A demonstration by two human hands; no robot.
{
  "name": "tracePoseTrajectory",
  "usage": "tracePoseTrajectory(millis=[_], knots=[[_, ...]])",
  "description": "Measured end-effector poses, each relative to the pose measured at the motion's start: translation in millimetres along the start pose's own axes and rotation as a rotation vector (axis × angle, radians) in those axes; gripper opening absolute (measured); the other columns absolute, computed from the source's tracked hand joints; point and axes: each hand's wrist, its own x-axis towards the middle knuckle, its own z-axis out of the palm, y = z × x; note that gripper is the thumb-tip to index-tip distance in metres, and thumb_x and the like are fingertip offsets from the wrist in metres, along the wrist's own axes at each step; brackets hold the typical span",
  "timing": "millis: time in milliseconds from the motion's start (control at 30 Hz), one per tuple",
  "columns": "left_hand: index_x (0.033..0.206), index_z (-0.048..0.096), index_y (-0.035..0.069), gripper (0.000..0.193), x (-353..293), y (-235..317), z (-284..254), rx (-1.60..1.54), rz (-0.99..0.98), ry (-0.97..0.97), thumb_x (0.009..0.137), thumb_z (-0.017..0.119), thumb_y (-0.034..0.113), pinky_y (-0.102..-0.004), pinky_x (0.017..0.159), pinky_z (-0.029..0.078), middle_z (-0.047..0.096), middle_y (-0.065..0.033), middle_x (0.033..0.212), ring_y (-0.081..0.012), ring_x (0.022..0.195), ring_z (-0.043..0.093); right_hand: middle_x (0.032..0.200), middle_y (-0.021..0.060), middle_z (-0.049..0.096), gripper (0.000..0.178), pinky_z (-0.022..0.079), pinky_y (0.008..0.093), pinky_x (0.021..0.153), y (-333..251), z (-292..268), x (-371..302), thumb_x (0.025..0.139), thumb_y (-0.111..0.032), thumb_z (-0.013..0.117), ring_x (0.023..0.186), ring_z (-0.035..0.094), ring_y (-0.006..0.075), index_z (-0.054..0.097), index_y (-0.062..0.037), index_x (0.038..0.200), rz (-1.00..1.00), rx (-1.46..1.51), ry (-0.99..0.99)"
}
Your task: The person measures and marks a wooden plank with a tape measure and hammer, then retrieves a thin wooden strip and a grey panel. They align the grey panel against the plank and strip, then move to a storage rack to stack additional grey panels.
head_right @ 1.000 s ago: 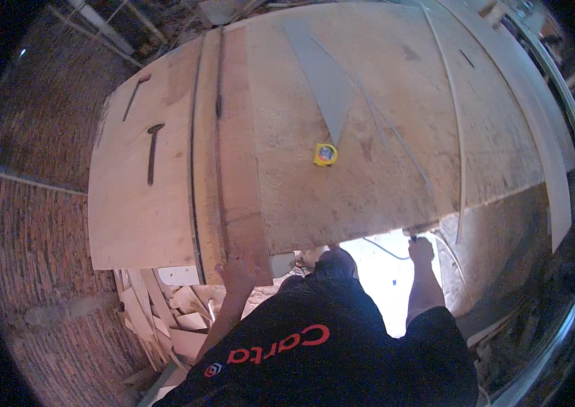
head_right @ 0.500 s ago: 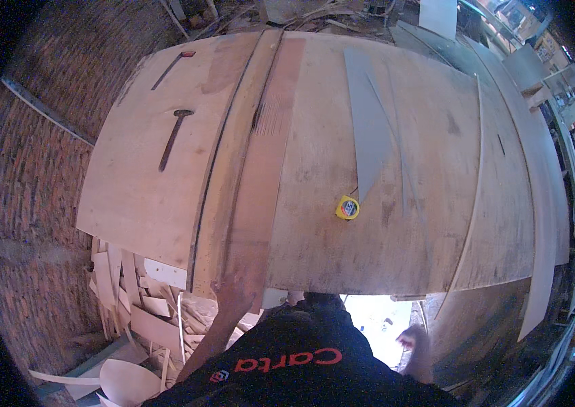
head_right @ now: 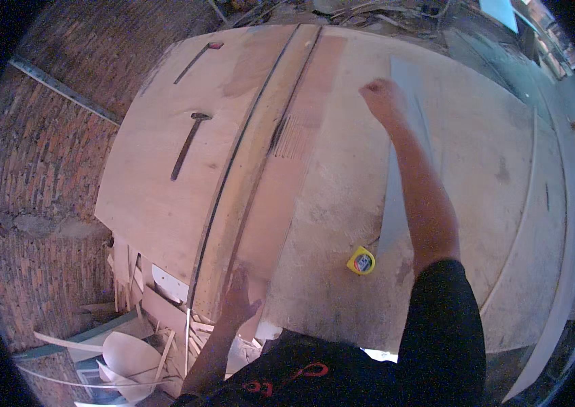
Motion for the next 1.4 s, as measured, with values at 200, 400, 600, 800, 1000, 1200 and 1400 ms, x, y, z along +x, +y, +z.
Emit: tracePoseTrajectory(millis=[200, 400, 600, 800, 1000, 1200, 1400], knots=[[0.146, 0.018, -0.008, 0.105, -4.7, 7.2, 4.0, -0.027, -0.074, -0.04, 0.069, 0.079, 0.032, -0.0418, 0.114, 0.027, 0.012, -0.0252, 0.155, -0.0396, 0.144, 0.014, 0.092, 0.0118, 0.072, 0.024, 0.053, 0.0385, 0.079, -21.9, 144.5, 117.7, 0.078, -0.032, 0.067, 0.088, 0.069, 0.0281, 0.074, -0.0127, 0.091, 0.082, 0.106, -0.04], [0.146, 0.019, -0.007, 0.108, -3.5, 13.6, -4.0, -0.076, -0.153, -0.127, 0.067, 0.081, 0.033, -0.041, 0.114, 0.028, 0.012, -0.0243, 0.156, -0.0401, 0.144, 0.015, 0.104, 0.0175, 0.069, 0.029, 0.051, 0.0413, 0.088, -24.1, 245.0, 175.2, 0.082, -0.029, 0.061, 0.1, 0.065, 0.0346, 0.073, -0.0087, 0.098, 0.227, -0.081, -0.026], [0.144, 0.025, -0.009, 0.105, -4.6, 18.2, -4.7, -0.105, -0.189, -0.123, 0.064, 0.083, 0.027, -0.0395, 0.112, 0.031, 0.012, -0.0249, 0.155, -0.0392, 0.144, 0.017, 0.114, 0.018, 0.066, 0.038, 0.049, 0.0437, 0.091, -39.1, 247.0, 160.5, 0.083, -0.036, 0.058, 0.107, 0.062, 0.0357, 0.071, -0.007, 0.105, 0.266, 0.018, -0.184], [0.141, 0.031, -0.011, 0.101, -4.6, 18.7, -8.2, -0.095, -0.209, -0.144, 0.063, 0.084, 0.025, -0.0402, 0.111, 0.033, 0.011, -0.0251, 0.155, -0.0386, 0.144, 0.015, 0.122, 0.0175, 0.061, 0.06, 0.051, 0.0435, 0.086, -28.6, 258.1, 176.2, 0.084, -0.054, 0.06, 0.105, 0.063, 0.033, 0.062, -0.0075, 0.121, 0.119, 0.058, -0.111], [0.141, 0.03, -0.011, 0.103, -1.2, 11.7, -5.1, -0.078, -0.173, -0.161, 0.063, 0.084, 0.029, -0.0405, 0.114, 0.029, 0.01, -0.0261, 0.155, -0.0405, 0.144, 0.012, 0.098, 0.0153, 0.062, 0.039, 0.054, 0.0378, 0.07, 22.1, 248.8, 234.5, 0.094, -0.039, 0.054, 0.081, 0.065, 0.0258, 0.057, -0.0025, 0.108, 0.515, 1.321, -0.191], [0.142, 0.028, -0.007, 0.095, 35.2, -6.4, -4.3, -0.127, 0.152, -0.094, 0.071, 0.076, 0.034, -0.0428, 0.115, 0.025, 0.015, -0.0283, 0.153, -0.0428, 0.143, 0.014, 0.102, 0.022, 0.065, 0.034, 0.049, 0.0473, 0.087, 260.8, 112.0, 108.0, 0.085, -0.022, 0.056, 0.095, 0.063, 0.0354, 0.06, -0.0047, 0.114, 0.208, -0.156, 0.353], [0.145, 0.015, -0.008, 0.093, -6.7, -24.6, 35.4, -0.132, 0.177, 0.207, 0.085, 0.066, 0.041, -0.0449, 0.114, 0.025, 0.017, -0.032, 0.15, -0.0449, 0.139, 0.019, 0.105, 0.0213, 0.063, 0.032, 0.047, 0.0487, 0.089, 175.2, -66.3, -149.2, 0.094, -0.026, 0.046, 0.105, 0.058, 0.0409, 0.059, -0.0086, 0.116, 0.466, -0.283, 0.008]])
